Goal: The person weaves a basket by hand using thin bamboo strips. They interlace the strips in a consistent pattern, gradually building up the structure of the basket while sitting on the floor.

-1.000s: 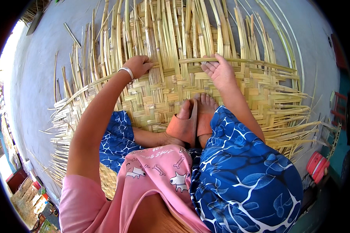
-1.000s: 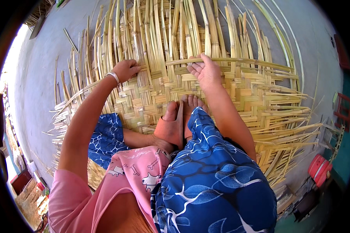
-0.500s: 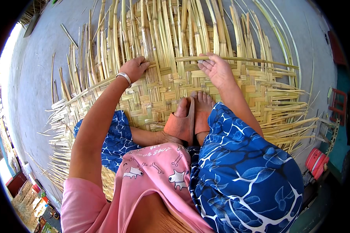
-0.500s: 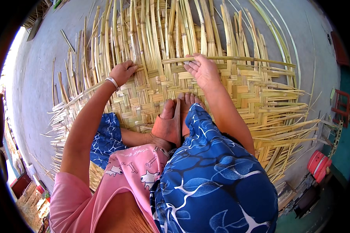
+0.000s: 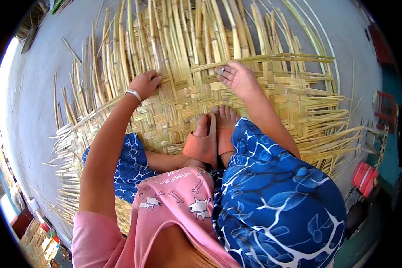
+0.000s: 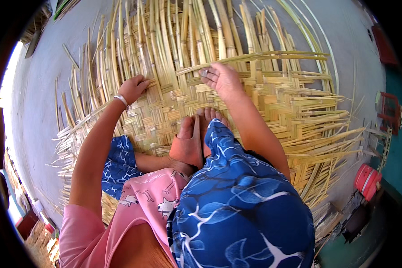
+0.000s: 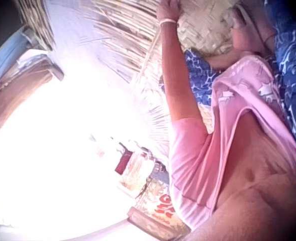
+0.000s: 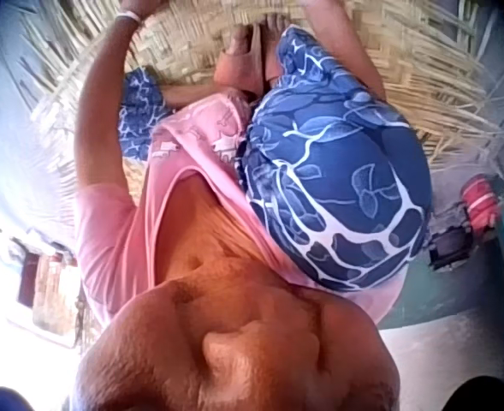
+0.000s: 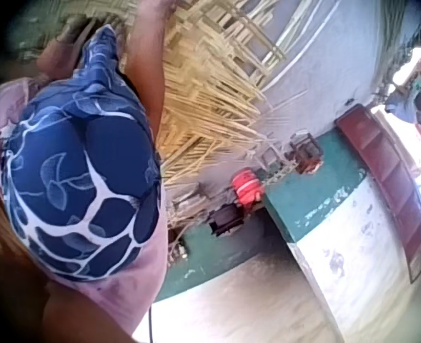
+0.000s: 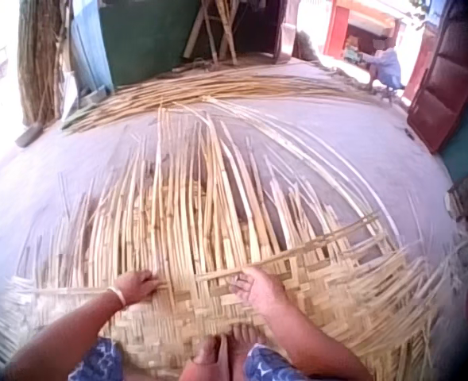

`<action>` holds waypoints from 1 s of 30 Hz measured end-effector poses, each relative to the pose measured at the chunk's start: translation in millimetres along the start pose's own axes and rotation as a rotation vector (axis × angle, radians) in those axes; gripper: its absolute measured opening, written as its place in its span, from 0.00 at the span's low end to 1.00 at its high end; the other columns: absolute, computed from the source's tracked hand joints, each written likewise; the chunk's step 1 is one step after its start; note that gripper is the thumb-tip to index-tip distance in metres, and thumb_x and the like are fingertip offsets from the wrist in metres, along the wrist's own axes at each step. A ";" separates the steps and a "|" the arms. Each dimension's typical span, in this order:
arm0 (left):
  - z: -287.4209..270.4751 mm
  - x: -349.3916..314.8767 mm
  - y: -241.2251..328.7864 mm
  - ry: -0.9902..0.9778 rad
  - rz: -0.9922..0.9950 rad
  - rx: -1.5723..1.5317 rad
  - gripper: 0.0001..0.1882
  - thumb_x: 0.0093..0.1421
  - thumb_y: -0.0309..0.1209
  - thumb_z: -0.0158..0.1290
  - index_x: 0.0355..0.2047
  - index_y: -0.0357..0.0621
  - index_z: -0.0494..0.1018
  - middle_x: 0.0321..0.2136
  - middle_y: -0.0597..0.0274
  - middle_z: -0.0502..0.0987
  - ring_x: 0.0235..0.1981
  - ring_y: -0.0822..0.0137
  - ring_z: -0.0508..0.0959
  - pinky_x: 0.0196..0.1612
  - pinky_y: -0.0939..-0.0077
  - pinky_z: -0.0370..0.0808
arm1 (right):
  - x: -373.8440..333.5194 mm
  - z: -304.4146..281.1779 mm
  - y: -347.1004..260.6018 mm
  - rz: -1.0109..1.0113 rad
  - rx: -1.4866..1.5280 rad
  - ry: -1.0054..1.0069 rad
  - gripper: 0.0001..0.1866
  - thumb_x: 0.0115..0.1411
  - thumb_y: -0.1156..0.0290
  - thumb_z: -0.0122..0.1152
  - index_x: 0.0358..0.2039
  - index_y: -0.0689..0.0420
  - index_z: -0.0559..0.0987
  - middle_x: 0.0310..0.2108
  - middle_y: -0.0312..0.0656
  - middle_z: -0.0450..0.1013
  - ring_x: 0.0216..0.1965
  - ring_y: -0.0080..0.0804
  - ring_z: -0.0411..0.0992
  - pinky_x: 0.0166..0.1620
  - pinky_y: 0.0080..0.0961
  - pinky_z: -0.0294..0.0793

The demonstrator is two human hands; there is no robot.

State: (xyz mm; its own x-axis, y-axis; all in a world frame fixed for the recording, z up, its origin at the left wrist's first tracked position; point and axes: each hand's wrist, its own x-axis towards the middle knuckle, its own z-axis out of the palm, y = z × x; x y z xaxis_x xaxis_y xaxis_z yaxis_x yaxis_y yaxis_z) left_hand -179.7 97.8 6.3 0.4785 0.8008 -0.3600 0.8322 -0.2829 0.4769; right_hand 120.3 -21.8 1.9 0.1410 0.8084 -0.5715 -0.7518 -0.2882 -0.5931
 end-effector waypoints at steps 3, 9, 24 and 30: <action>0.1 -2.0 3.2 0.014 0.042 0.013 0.18 0.59 0.44 0.48 0.30 0.40 0.73 0.28 0.46 0.77 0.32 0.47 0.76 0.37 0.58 0.71 | 4.2 -0.1 2.6 -0.011 -0.033 0.045 0.10 0.57 0.69 0.52 0.35 0.64 0.71 0.34 0.50 0.74 0.39 0.43 0.76 0.38 0.35 0.79; 1.8 -1.8 1.8 -0.018 -0.047 -0.016 0.17 0.58 0.44 0.49 0.32 0.42 0.72 0.27 0.47 0.77 0.30 0.48 0.76 0.35 0.59 0.71 | 1.1 12.3 1.8 -0.009 -0.060 0.127 0.11 0.55 0.69 0.54 0.33 0.64 0.72 0.32 0.49 0.75 0.34 0.39 0.78 0.32 0.31 0.80; 2.1 9.3 -8.9 -0.069 -0.055 -0.106 0.15 0.58 0.41 0.51 0.29 0.40 0.73 0.19 0.58 0.75 0.20 0.64 0.74 0.28 0.69 0.71 | 12.6 -5.2 9.8 0.024 0.099 0.089 0.09 0.58 0.72 0.47 0.34 0.65 0.70 0.37 0.53 0.73 0.39 0.45 0.74 0.40 0.40 0.79; -5.3 9.7 -3.8 -0.138 -0.079 -0.214 0.15 0.60 0.39 0.51 0.26 0.38 0.72 0.16 0.62 0.73 0.17 0.71 0.72 0.24 0.74 0.70 | 2.1 -5.8 8.0 0.022 0.134 -0.017 0.12 0.62 0.70 0.45 0.44 0.60 0.70 0.42 0.50 0.72 0.44 0.43 0.72 0.45 0.41 0.76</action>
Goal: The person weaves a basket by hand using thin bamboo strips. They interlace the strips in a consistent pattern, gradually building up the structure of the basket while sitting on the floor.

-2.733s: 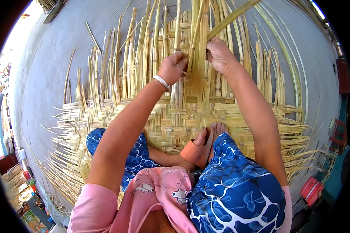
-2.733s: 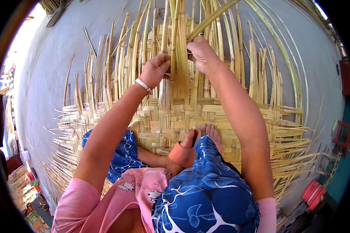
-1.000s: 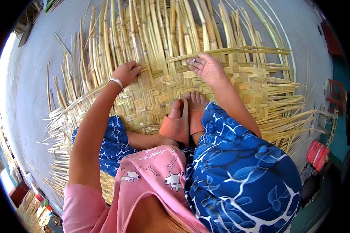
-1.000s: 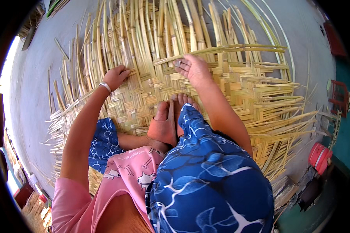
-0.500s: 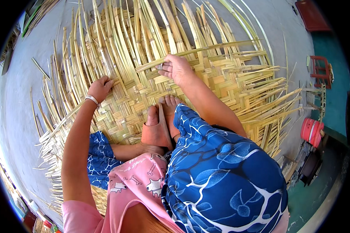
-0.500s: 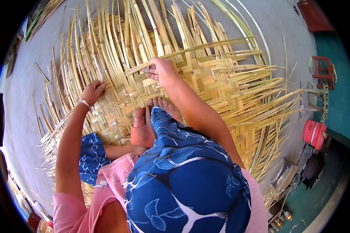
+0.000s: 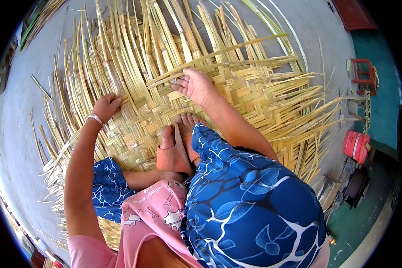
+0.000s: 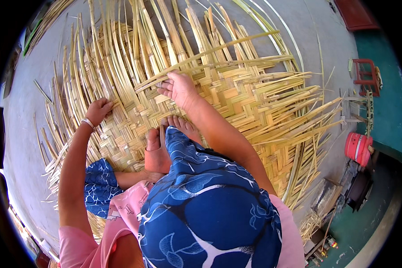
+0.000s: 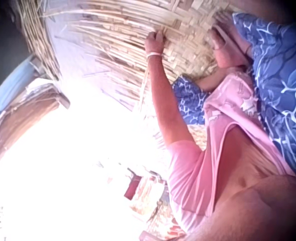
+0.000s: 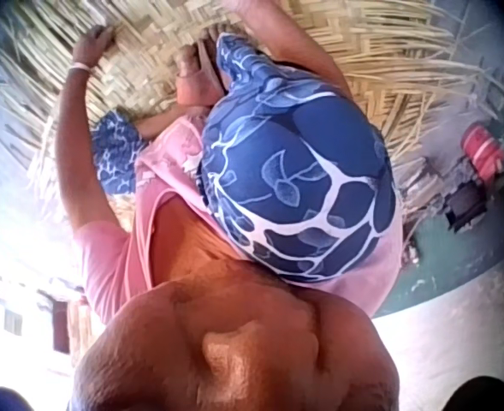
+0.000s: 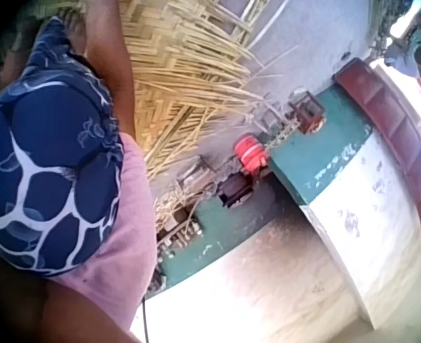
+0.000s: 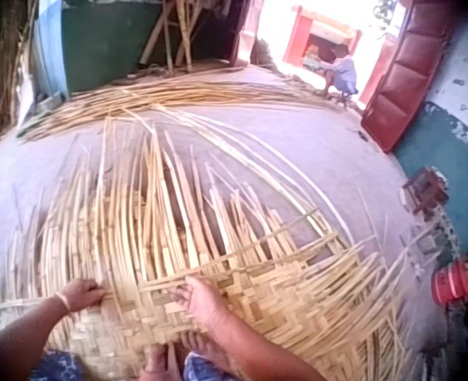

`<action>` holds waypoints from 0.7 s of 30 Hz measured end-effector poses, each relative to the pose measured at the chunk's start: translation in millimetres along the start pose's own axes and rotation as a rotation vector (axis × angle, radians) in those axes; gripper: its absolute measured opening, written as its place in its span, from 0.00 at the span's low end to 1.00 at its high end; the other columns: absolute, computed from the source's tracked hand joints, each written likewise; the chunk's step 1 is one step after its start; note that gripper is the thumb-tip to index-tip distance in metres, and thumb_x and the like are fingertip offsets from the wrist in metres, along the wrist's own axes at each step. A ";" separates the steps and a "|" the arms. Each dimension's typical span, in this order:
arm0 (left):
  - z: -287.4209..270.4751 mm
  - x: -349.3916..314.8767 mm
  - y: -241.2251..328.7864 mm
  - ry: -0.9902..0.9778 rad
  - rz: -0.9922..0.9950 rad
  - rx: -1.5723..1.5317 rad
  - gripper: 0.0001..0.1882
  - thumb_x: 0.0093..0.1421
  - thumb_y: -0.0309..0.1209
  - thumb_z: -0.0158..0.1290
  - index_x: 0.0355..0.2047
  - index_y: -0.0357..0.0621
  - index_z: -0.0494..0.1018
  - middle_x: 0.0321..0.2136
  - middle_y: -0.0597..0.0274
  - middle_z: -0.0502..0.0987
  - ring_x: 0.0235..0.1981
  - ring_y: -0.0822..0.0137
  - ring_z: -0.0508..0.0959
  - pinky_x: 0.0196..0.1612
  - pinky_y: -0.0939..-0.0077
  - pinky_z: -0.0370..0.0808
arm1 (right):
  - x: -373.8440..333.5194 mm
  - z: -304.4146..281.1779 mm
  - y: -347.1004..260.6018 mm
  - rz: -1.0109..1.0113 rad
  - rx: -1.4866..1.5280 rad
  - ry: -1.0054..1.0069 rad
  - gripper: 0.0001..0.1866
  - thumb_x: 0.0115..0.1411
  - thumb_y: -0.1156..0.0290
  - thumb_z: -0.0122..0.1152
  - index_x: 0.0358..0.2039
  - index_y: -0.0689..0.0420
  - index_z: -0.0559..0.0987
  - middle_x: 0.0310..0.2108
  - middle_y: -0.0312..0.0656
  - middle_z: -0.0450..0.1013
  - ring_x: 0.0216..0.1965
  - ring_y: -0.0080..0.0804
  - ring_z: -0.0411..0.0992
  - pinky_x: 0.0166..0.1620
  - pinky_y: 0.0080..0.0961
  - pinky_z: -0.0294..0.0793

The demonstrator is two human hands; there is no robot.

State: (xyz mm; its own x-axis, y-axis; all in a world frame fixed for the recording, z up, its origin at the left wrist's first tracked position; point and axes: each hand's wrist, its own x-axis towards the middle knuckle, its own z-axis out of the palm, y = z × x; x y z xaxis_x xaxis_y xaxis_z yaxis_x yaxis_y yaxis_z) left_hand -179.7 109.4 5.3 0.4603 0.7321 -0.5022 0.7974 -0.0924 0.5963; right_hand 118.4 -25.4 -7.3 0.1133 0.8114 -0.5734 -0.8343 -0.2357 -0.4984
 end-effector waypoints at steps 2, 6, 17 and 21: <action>-2.0 1.4 1.2 -0.022 -0.012 -0.052 0.15 0.60 0.38 0.51 0.26 0.38 0.73 0.17 0.64 0.74 0.17 0.75 0.72 0.22 0.77 0.70 | -1.4 -0.5 -0.3 -0.010 -0.012 -0.028 0.13 0.63 0.70 0.44 0.47 0.57 0.70 0.43 0.49 0.72 0.44 0.42 0.72 0.46 0.41 0.76; -3.3 1.5 2.3 -0.030 -0.033 -0.060 0.14 0.59 0.37 0.53 0.27 0.37 0.74 0.18 0.65 0.74 0.18 0.76 0.72 0.23 0.78 0.70 | -3.0 -0.3 -1.2 -0.012 -0.009 -0.054 0.14 0.65 0.66 0.43 0.48 0.56 0.69 0.44 0.48 0.72 0.45 0.42 0.72 0.47 0.41 0.75; -7.7 4.5 0.2 -0.055 -0.056 -0.041 0.16 0.57 0.40 0.55 0.26 0.36 0.75 0.17 0.65 0.73 0.17 0.76 0.71 0.22 0.79 0.70 | 6.7 -7.9 3.0 0.020 0.094 0.004 0.15 0.66 0.62 0.44 0.45 0.61 0.68 0.43 0.52 0.71 0.45 0.47 0.71 0.49 0.45 0.73; -9.6 0.9 10.1 -0.002 0.108 0.289 0.21 0.55 0.47 0.51 0.31 0.39 0.77 0.27 0.45 0.77 0.32 0.46 0.76 0.38 0.60 0.71 | 8.4 -9.0 10.4 -0.099 0.012 0.048 0.14 0.60 0.69 0.56 0.40 0.65 0.67 0.36 0.51 0.68 0.39 0.45 0.73 0.42 0.40 0.79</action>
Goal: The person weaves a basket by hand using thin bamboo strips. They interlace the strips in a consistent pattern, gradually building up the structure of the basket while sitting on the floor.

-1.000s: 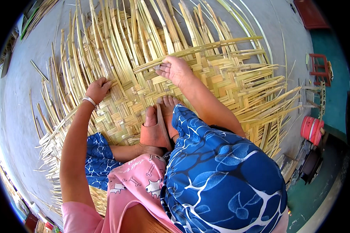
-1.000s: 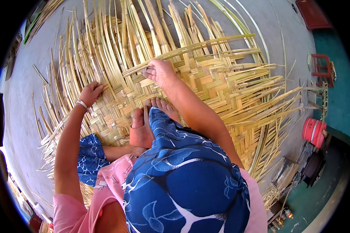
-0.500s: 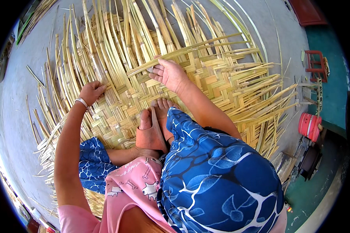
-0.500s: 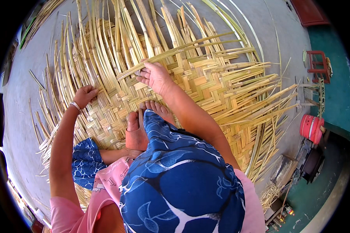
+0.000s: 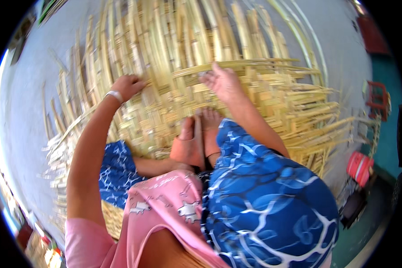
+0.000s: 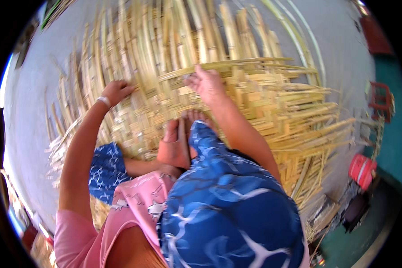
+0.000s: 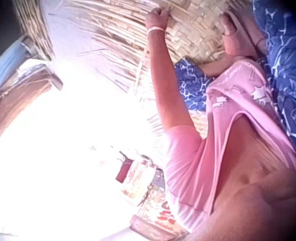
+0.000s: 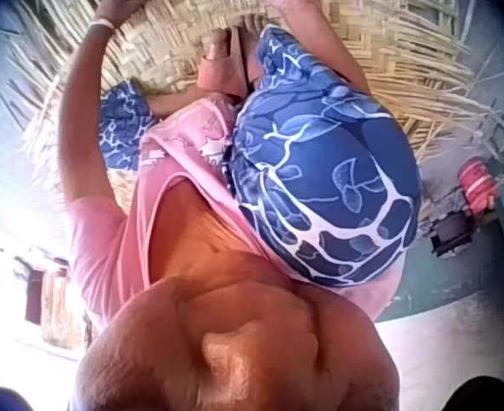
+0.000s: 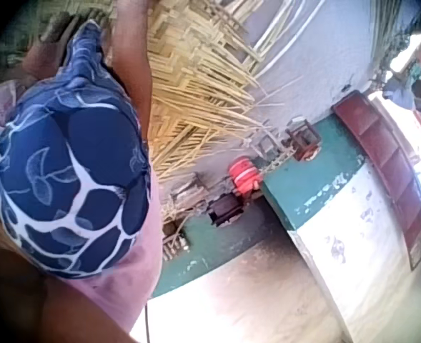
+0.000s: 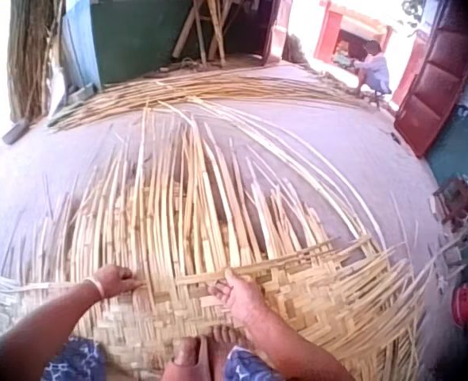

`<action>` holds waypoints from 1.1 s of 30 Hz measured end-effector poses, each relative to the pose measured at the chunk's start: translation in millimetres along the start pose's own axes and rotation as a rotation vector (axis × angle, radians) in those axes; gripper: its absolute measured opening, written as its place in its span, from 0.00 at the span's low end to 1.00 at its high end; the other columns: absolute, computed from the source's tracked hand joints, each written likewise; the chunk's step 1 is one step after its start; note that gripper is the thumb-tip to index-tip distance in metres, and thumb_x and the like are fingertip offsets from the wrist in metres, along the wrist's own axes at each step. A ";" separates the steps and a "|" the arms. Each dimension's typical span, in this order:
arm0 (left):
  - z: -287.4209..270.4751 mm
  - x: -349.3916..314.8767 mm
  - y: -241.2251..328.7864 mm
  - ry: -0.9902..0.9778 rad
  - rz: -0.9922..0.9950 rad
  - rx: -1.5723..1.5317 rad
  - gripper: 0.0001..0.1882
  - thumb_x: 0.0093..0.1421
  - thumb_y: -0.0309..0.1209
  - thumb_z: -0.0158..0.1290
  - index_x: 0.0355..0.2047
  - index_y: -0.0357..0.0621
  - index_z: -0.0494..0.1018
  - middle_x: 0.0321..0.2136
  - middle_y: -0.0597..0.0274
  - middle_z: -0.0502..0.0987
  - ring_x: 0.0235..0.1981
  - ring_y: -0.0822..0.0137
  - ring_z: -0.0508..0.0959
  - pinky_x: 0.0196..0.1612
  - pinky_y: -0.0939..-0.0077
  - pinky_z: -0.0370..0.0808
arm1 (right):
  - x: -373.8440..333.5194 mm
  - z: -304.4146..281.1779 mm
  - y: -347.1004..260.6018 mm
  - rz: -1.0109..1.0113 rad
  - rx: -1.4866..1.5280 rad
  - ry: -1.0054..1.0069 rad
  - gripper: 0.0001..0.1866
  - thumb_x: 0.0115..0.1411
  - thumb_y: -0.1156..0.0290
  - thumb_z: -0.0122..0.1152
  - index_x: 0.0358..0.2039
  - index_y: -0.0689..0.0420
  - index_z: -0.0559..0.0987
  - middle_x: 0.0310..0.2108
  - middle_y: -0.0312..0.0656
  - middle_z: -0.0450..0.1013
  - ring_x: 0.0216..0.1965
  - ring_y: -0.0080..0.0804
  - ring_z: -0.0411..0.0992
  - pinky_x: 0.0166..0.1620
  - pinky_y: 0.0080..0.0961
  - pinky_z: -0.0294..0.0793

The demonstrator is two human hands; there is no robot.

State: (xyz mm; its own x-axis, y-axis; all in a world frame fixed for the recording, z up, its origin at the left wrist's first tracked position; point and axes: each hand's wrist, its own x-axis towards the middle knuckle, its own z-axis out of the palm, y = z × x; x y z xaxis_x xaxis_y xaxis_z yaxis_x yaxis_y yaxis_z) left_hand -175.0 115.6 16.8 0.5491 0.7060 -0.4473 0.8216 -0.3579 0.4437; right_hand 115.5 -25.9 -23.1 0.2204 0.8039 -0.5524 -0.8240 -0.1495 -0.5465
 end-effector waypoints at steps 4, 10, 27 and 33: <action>-0.7 -4.5 2.0 0.065 -0.002 0.115 0.20 0.56 0.48 0.51 0.31 0.43 0.76 0.29 0.49 0.77 0.33 0.49 0.76 0.38 0.58 0.71 | -13.7 5.4 4.3 -0.131 -0.186 0.008 0.14 0.60 0.70 0.56 0.41 0.67 0.68 0.36 0.48 0.70 0.39 0.41 0.74 0.42 0.35 0.79; 5.1 -18.9 22.0 0.025 -0.099 0.245 0.18 0.57 0.48 0.50 0.32 0.45 0.75 0.29 0.53 0.78 0.34 0.53 0.77 0.38 0.59 0.71 | -31.1 5.8 16.4 -0.183 -0.312 0.059 0.16 0.62 0.70 0.54 0.46 0.66 0.69 0.40 0.50 0.71 0.43 0.43 0.74 0.43 0.34 0.78; 44.6 26.4 109.3 0.087 0.329 -0.226 0.13 0.51 0.39 0.58 0.29 0.43 0.78 0.27 0.54 0.75 0.30 0.54 0.76 0.34 0.66 0.72 | -40.0 10.7 -17.4 0.023 -0.398 -0.151 0.13 0.60 0.65 0.57 0.43 0.59 0.74 0.40 0.42 0.74 0.43 0.32 0.73 0.45 0.27 0.74; 63.2 20.2 118.0 0.388 0.172 -0.272 0.11 0.52 0.38 0.57 0.25 0.43 0.77 0.25 0.55 0.76 0.28 0.55 0.76 0.33 0.64 0.73 | -26.9 16.6 -89.5 -0.092 -0.897 -0.033 0.18 0.60 0.63 0.57 0.47 0.62 0.73 0.43 0.44 0.73 0.47 0.31 0.72 0.50 0.26 0.71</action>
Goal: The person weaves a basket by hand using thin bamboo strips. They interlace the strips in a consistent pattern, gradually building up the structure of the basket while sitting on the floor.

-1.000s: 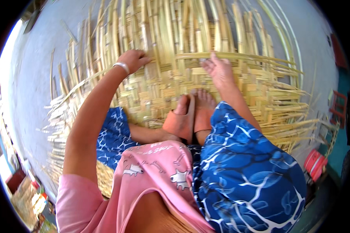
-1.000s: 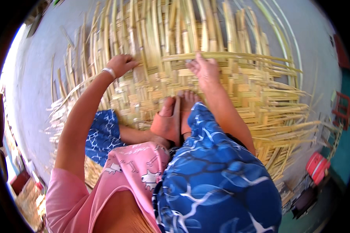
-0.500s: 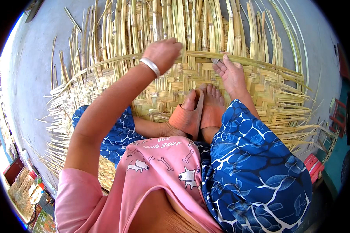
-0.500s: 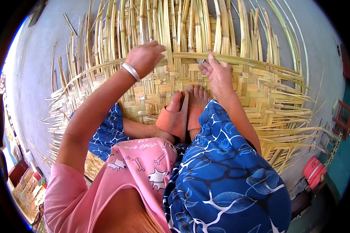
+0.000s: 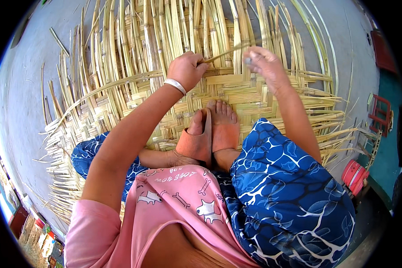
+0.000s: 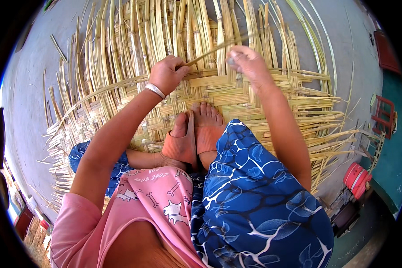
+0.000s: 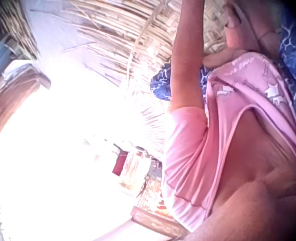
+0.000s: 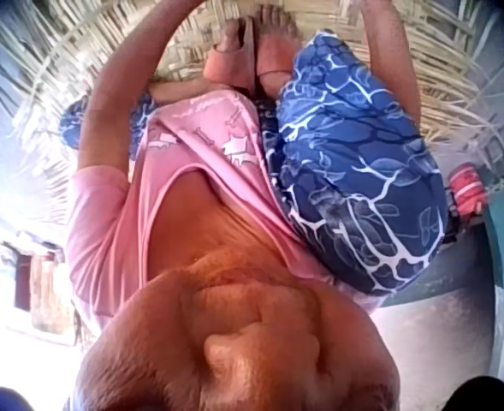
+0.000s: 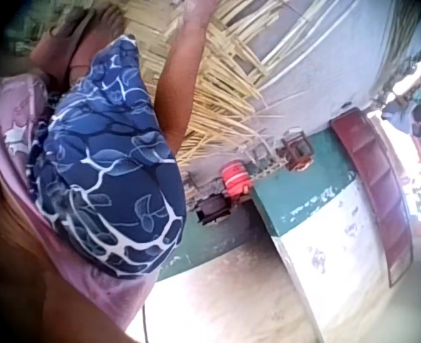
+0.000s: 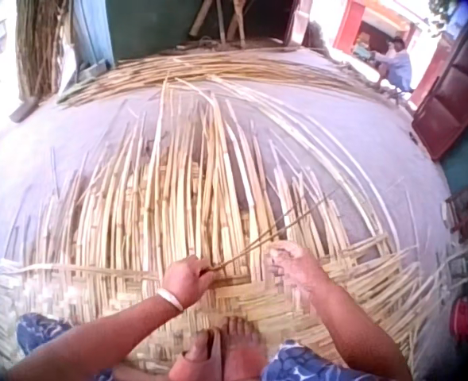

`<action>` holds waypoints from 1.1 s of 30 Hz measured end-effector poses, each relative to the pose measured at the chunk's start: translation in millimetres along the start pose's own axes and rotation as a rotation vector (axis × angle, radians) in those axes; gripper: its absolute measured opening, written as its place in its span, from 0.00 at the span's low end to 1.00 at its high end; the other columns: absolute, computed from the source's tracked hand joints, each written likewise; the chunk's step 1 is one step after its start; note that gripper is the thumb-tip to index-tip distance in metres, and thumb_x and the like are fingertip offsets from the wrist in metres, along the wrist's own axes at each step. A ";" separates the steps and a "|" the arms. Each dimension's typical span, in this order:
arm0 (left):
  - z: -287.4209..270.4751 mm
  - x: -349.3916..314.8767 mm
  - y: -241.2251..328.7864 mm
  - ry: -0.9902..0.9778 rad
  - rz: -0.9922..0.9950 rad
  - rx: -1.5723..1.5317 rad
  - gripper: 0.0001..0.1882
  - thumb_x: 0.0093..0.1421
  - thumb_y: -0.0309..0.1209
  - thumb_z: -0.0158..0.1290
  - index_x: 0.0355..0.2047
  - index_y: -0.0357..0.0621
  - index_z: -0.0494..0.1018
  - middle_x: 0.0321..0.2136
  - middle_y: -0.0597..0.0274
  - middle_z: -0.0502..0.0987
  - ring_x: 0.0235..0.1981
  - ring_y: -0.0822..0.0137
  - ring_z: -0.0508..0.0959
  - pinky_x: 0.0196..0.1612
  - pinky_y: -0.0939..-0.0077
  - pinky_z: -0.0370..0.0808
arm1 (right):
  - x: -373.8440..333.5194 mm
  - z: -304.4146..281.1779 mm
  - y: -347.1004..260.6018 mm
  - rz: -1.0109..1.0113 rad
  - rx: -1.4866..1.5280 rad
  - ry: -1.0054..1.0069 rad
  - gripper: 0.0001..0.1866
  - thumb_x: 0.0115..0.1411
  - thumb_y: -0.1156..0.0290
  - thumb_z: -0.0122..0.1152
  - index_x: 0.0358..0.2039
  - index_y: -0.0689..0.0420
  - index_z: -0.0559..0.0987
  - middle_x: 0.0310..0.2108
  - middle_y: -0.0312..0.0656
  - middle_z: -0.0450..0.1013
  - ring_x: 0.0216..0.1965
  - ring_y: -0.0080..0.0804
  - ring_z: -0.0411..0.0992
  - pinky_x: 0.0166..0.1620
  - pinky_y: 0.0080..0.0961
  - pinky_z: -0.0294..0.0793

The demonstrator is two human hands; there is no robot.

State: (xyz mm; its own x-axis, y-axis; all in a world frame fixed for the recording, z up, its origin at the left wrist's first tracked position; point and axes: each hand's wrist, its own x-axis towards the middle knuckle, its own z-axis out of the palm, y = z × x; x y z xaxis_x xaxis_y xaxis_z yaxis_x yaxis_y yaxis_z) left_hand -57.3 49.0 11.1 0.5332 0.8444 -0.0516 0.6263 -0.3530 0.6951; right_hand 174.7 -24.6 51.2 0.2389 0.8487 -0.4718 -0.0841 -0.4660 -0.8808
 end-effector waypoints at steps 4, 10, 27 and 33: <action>16.4 -3.6 2.3 0.225 -0.176 -0.106 0.10 0.53 0.36 0.57 0.27 0.41 0.78 0.21 0.56 0.76 0.23 0.62 0.76 0.27 0.70 0.72 | 30.0 -27.7 -15.0 -0.035 -0.141 -0.050 0.21 0.61 0.66 0.54 0.53 0.63 0.69 0.49 0.44 0.71 0.48 0.31 0.71 0.51 0.23 0.70; 27.9 -7.1 8.7 0.324 -0.482 -0.600 0.13 0.57 0.32 0.55 0.29 0.30 0.72 0.17 0.63 0.74 0.16 0.73 0.75 0.21 0.80 0.71 | 88.6 1.6 -15.2 -0.209 -0.527 -0.001 0.28 0.58 0.63 0.57 0.55 0.65 0.66 0.52 0.52 0.69 0.51 0.40 0.70 0.53 0.30 0.68; 30.0 -0.4 3.0 0.257 -0.556 -0.611 0.12 0.58 0.32 0.53 0.31 0.33 0.73 0.20 0.60 0.76 0.19 0.73 0.77 0.22 0.79 0.72 | 132.1 9.9 -38.5 -0.150 0.018 -0.286 0.21 0.52 0.66 0.65 0.46 0.59 0.73 0.44 0.39 0.74 0.45 0.26 0.69 0.50 0.26 0.66; 18.8 2.7 -7.2 0.158 -0.018 0.015 0.09 0.56 0.34 0.54 0.33 0.42 0.76 0.28 0.56 0.76 0.27 0.57 0.77 0.31 0.68 0.73 | 94.6 6.6 -49.2 -0.194 0.209 -0.426 0.22 0.55 0.70 0.60 0.51 0.57 0.71 0.49 0.38 0.71 0.47 0.23 0.67 0.51 0.26 0.63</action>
State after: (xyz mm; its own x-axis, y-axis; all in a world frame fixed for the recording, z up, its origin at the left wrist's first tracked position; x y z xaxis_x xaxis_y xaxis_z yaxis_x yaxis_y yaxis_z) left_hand -49.7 46.3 -7.5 0.4261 0.9033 0.0504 0.6441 -0.3420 0.6843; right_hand 195.0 80.3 49.6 -0.1428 0.9615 -0.2348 -0.2795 -0.2667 -0.9223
